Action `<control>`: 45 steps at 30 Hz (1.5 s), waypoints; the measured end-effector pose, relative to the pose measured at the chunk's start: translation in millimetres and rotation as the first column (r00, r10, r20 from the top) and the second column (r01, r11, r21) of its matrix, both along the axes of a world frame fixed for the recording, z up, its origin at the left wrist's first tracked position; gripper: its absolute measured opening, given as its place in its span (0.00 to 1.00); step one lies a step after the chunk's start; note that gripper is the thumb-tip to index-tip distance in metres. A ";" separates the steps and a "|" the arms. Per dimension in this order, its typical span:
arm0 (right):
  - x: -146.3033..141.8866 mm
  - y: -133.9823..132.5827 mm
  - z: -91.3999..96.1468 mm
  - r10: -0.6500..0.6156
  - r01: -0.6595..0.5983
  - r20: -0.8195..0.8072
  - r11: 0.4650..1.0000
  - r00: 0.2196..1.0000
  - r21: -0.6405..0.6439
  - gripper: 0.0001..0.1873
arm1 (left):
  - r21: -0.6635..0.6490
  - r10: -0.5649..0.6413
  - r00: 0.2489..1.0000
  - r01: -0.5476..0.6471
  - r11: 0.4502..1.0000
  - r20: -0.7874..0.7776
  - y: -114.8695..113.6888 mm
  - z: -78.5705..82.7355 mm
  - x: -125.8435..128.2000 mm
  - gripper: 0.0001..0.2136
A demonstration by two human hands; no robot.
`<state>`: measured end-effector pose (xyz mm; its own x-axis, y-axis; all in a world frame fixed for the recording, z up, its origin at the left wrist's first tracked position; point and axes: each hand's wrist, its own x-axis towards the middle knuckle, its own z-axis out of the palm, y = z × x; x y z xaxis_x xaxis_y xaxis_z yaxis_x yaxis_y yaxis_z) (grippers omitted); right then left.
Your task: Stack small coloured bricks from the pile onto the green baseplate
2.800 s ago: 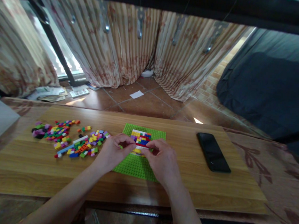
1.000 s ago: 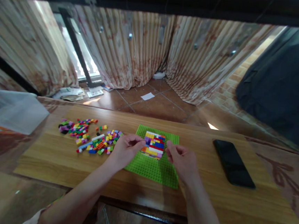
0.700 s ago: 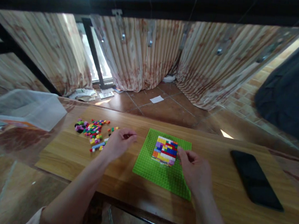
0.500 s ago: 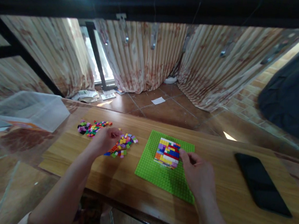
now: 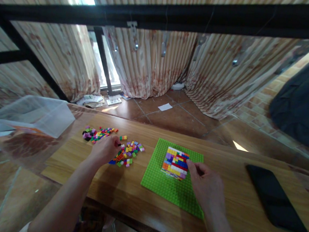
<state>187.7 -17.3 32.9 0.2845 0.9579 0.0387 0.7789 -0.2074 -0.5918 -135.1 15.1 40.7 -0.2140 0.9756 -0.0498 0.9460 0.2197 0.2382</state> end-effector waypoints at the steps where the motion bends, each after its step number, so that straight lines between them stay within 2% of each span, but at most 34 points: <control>1: 0.0 0.0 0.0 -0.002 0.002 0.002 1.000 1.000 -0.003 0.28 | -0.005 -0.006 1.000 0.006 1.000 0.002 0.4 0.1 0.1 0.07; 8: -2.2 0.2 4.1 0.019 -0.019 -0.010 1.000 1.000 0.021 0.27 | -0.075 -0.045 0.998 0.048 0.996 0.033 2.9 2.9 3.3 0.09; 18: -1.1 -1.2 1.3 0.049 -0.051 0.024 0.996 0.999 0.069 0.27 | -0.070 -0.082 0.996 0.083 0.994 0.022 1.3 1.0 4.7 0.07; 25: -2.7 -0.9 0.5 0.040 -0.041 0.018 0.996 0.999 0.082 0.28 | -0.086 -0.078 0.997 0.077 0.993 -0.010 4.3 4.1 15.1 0.11; 33: -3.8 -1.1 2.2 0.060 -0.059 -0.007 0.995 0.998 0.084 0.27 | -0.073 -0.116 0.993 0.113 0.991 -0.037 5.1 1.5 8.7 0.13; 40: -5.4 -0.7 3.2 0.050 -0.049 -0.025 0.996 0.998 0.071 0.25 | -0.053 -0.058 0.995 0.054 0.997 -0.082 10.9 3.4 1.7 0.14; 45: -5.9 -1.1 4.1 0.058 -0.056 -0.025 0.996 0.998 0.076 0.24 | -0.059 -0.087 0.995 0.084 0.995 -0.043 8.3 5.3 5.3 0.12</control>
